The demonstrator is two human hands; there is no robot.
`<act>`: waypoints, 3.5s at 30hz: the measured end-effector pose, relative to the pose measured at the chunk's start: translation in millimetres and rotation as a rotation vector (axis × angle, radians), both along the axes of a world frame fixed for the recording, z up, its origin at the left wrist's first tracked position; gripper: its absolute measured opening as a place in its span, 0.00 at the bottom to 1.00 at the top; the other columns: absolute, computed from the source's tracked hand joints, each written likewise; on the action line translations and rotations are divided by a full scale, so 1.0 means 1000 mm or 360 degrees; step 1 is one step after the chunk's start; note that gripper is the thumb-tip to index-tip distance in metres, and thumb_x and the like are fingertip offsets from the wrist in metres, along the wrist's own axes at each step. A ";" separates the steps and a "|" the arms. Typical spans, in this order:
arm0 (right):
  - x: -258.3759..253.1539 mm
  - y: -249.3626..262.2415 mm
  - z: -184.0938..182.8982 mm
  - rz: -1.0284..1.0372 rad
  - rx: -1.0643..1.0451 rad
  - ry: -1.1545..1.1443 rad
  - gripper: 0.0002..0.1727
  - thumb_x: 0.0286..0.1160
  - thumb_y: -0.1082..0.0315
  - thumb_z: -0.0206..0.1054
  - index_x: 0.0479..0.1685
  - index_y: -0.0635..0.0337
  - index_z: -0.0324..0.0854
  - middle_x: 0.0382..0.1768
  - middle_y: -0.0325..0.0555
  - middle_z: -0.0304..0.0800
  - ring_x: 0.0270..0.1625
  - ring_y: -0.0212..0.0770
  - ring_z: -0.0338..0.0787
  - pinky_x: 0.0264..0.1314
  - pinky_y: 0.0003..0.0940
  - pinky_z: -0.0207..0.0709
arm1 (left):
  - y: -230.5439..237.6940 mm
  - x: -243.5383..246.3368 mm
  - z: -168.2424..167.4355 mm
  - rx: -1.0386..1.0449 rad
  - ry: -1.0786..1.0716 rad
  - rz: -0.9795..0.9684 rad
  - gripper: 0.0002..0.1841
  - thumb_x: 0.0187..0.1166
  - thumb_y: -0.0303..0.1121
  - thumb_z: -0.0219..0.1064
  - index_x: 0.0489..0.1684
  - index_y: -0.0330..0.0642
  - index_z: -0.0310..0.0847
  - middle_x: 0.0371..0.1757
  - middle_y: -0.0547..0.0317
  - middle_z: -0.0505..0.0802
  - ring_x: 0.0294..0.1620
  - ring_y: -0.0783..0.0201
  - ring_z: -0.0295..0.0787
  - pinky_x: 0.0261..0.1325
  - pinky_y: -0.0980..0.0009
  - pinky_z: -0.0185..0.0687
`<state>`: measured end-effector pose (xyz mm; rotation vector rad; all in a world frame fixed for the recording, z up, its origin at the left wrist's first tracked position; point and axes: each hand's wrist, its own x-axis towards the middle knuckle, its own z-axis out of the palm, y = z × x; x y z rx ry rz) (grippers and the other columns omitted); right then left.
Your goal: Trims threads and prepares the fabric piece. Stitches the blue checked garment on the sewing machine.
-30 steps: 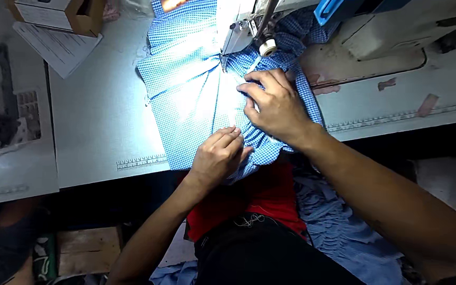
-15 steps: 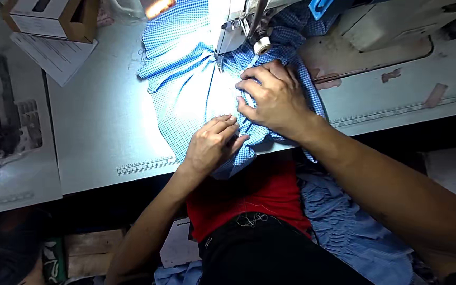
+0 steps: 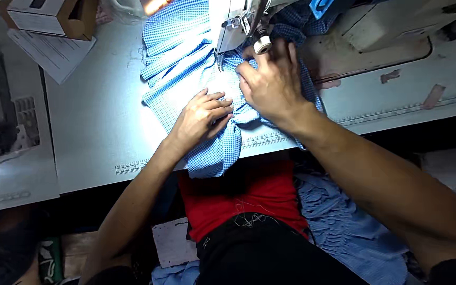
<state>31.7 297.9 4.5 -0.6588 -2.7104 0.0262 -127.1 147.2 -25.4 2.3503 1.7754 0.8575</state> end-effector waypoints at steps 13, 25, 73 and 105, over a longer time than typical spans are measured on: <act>0.045 -0.021 -0.014 0.0329 -0.0524 0.0169 0.23 0.76 0.56 0.67 0.64 0.60 0.88 0.68 0.50 0.89 0.69 0.52 0.85 0.74 0.47 0.76 | -0.008 -0.040 0.035 -0.0212 0.0217 0.0119 0.49 0.68 0.78 0.57 0.82 0.49 0.77 0.82 0.49 0.81 0.85 0.47 0.72 0.86 0.44 0.62; 0.019 0.001 0.006 0.0130 -0.0278 0.0390 0.16 0.80 0.62 0.66 0.60 0.58 0.90 0.55 0.55 0.94 0.61 0.56 0.89 0.66 0.50 0.80 | 0.029 -0.024 0.033 -0.0082 -0.0773 0.0387 0.10 0.82 0.31 0.66 0.55 0.40 0.87 0.54 0.58 0.92 0.58 0.73 0.86 0.66 0.73 0.80; 0.050 -0.016 0.009 0.0449 -0.0270 -0.0202 0.21 0.84 0.68 0.58 0.72 0.52 0.84 0.63 0.55 0.87 0.66 0.60 0.83 0.64 0.56 0.77 | 0.031 -0.019 0.003 0.0116 -0.0780 0.0418 0.09 0.75 0.37 0.69 0.40 0.41 0.88 0.44 0.58 0.89 0.52 0.67 0.84 0.57 0.71 0.78; 0.079 0.013 0.010 0.1201 -0.0205 -0.0224 0.20 0.65 0.47 0.64 0.17 0.51 0.83 0.41 0.49 0.86 0.58 0.57 0.83 0.59 0.56 0.72 | 0.033 -0.021 0.002 0.0114 -0.0633 0.0365 0.10 0.75 0.39 0.70 0.40 0.41 0.88 0.44 0.55 0.90 0.56 0.61 0.84 0.62 0.66 0.77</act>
